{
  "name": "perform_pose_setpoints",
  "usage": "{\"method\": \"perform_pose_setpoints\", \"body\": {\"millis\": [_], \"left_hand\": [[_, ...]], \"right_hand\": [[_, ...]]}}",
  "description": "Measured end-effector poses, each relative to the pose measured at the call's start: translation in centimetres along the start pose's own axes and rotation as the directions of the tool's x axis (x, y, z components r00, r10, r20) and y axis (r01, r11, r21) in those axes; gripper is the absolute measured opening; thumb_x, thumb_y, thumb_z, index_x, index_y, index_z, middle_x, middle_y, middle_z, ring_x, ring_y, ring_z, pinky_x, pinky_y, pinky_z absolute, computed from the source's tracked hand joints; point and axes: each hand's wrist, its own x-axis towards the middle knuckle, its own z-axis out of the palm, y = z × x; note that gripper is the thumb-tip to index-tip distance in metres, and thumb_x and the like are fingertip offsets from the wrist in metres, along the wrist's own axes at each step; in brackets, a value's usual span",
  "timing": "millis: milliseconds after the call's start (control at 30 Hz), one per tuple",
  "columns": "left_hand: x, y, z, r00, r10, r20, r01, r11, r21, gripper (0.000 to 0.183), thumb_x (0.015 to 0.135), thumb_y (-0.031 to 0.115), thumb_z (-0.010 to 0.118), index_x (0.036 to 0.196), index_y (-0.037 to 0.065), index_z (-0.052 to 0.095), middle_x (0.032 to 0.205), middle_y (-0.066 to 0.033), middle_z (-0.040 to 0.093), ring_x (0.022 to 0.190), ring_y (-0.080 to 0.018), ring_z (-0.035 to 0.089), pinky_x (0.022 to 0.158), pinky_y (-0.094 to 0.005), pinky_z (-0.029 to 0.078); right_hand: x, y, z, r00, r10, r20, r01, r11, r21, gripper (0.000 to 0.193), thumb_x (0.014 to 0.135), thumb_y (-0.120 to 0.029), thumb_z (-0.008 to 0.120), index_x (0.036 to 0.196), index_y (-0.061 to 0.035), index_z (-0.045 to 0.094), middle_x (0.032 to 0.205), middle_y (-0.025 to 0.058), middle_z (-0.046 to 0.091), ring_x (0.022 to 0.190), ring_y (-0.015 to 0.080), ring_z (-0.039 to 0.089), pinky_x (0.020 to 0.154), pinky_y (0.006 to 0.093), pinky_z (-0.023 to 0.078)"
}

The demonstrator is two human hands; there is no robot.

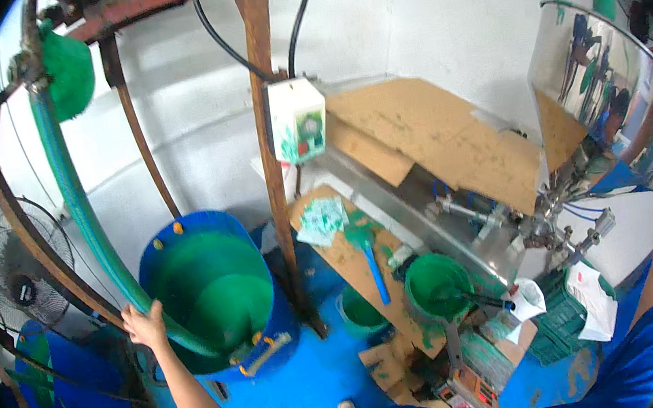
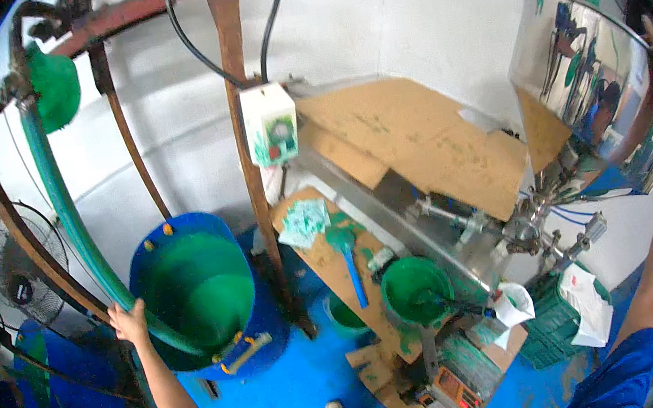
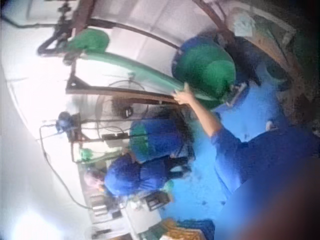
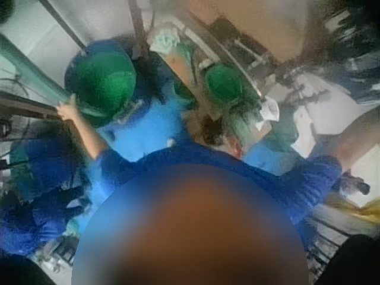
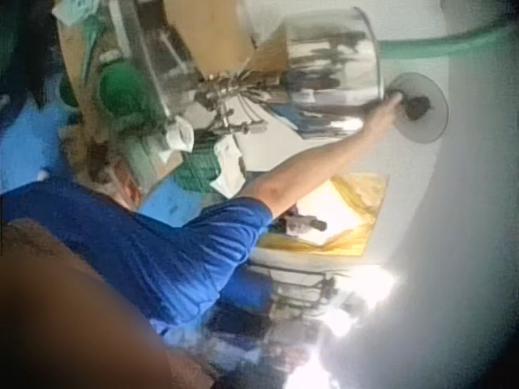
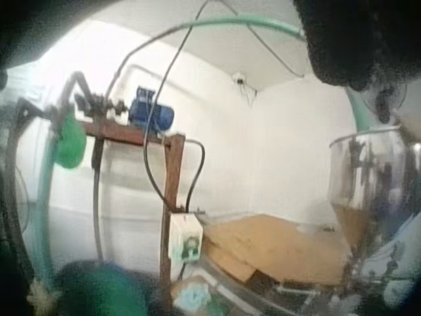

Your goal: The person scoops a green granular substance from a large blue barrel into white paper pouches using a green scoop. The filled pouches are then placed into a green plastic crate. The person repeats this scooping and filling process multiple times.

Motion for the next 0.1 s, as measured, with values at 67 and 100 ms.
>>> {"method": "perform_pose_setpoints", "body": {"millis": [67, 100], "left_hand": [[-0.5, 0.5, -0.4, 0.999, -0.044, 0.01, 0.044, 0.999, -0.017, 0.054, 0.056, 0.035, 0.067, 0.105, 0.014, 0.06, 0.12, -0.002, 0.047, 0.115, -0.0261, 0.04, 0.09, -0.0512, 0.032], [-0.2, 1.0, -0.3, 0.997, -0.069, 0.016, 0.069, 0.997, -0.017, 0.054, 0.056, 0.034, 0.067, 0.106, 0.015, 0.06, 0.12, -0.0015, 0.047, 0.115, -0.0259, 0.04, 0.09, -0.0513, 0.031]], "right_hand": [[-0.1, -1.1, 0.8, 0.99, 0.133, -0.052, -0.128, 0.988, 0.087, 0.056, 0.091, -0.051, 0.028, 0.132, -0.0153, 0.043, 0.123, 0.0201, 0.05, 0.119, 0.0295, 0.044, 0.105, 0.0336, 0.024], [0.1, -2.1, 1.0, 0.978, 0.204, -0.036, -0.194, 0.963, 0.185, 0.058, 0.09, -0.054, 0.029, 0.131, -0.0147, 0.043, 0.122, 0.0201, 0.051, 0.118, 0.0302, 0.045, 0.105, 0.0336, 0.023]]}}
